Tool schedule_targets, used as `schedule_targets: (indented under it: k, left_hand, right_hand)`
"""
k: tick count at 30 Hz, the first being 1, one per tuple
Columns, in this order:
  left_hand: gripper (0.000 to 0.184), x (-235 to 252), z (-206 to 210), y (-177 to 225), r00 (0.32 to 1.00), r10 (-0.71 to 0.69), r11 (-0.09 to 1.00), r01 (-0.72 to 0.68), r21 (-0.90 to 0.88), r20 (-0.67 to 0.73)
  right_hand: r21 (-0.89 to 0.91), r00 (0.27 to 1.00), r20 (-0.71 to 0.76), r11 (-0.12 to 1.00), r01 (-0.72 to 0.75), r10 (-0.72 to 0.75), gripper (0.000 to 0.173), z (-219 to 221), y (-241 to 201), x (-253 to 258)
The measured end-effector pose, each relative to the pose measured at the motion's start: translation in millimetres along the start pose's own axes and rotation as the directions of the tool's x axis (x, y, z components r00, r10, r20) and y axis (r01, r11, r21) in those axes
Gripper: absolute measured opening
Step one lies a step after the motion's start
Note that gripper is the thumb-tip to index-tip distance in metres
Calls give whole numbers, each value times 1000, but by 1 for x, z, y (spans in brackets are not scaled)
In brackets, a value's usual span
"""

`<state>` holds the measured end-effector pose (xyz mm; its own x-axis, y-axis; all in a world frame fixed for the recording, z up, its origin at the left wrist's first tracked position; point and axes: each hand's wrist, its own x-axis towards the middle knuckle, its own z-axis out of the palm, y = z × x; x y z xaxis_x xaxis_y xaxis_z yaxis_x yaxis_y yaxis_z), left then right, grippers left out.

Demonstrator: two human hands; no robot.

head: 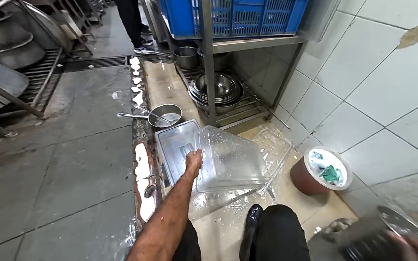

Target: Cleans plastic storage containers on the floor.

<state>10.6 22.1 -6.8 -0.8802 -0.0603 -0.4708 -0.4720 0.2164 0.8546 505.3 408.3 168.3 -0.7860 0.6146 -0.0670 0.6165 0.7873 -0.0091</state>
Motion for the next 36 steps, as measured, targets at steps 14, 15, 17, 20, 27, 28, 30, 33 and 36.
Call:
schedule_targets:
  k: [14, 15, 17, 20, 27, 28, 30, 33, 36]
  left_hand:
    - [85, 48, -19, -25, 1000, 1, 995, 1, 95, -24]
    - [87, 51, -21, -25, 1000, 0, 995, 1, 96, -17]
    - [88, 54, -23, -30, 1000, 6, 993, -5, 116, -11]
    - [97, 60, -27, -34, 1000, -17, 989, 17, 146, 0]
    - [106, 60, -36, -37, 997, -68, 986, 61, 152, 41]
    - [105, 60, -37, -36, 996, -73, 985, 65, 157, 46]
    - [102, 59, -41, -36, 995, -83, 983, 71, 171, 59]
    - [101, 60, -42, -38, 993, -91, 979, 76, 192, 69]
    - [99, 60, -44, -38, 991, -104, 972, 84, 222, 81]
  right_hand:
    - [115, 540, 345, 606, 787, -767, 56, 70, -327, 204]
    - [120, 499, 369, 573, 811, -784, 55, 70, -348, 209]
    - [124, 425, 383, 502, 856, -820, 53, 69, -382, 211]
    - [140, 339, 380, 416, 899, -861, 51, 64, -419, 211]
    - [235, 295, 357, 390, 890, -887, 50, 52, -463, 218]
    - [268, 293, 336, 389, 881, -895, 49, 50, -466, 220]
    - [354, 294, 297, 391, 850, -908, 47, 47, -470, 222]
    - [532, 332, 180, 376, 759, -926, 47, 56, -470, 231]
    - [709, 425, 127, 381, 593, -896, 50, 65, -467, 234]
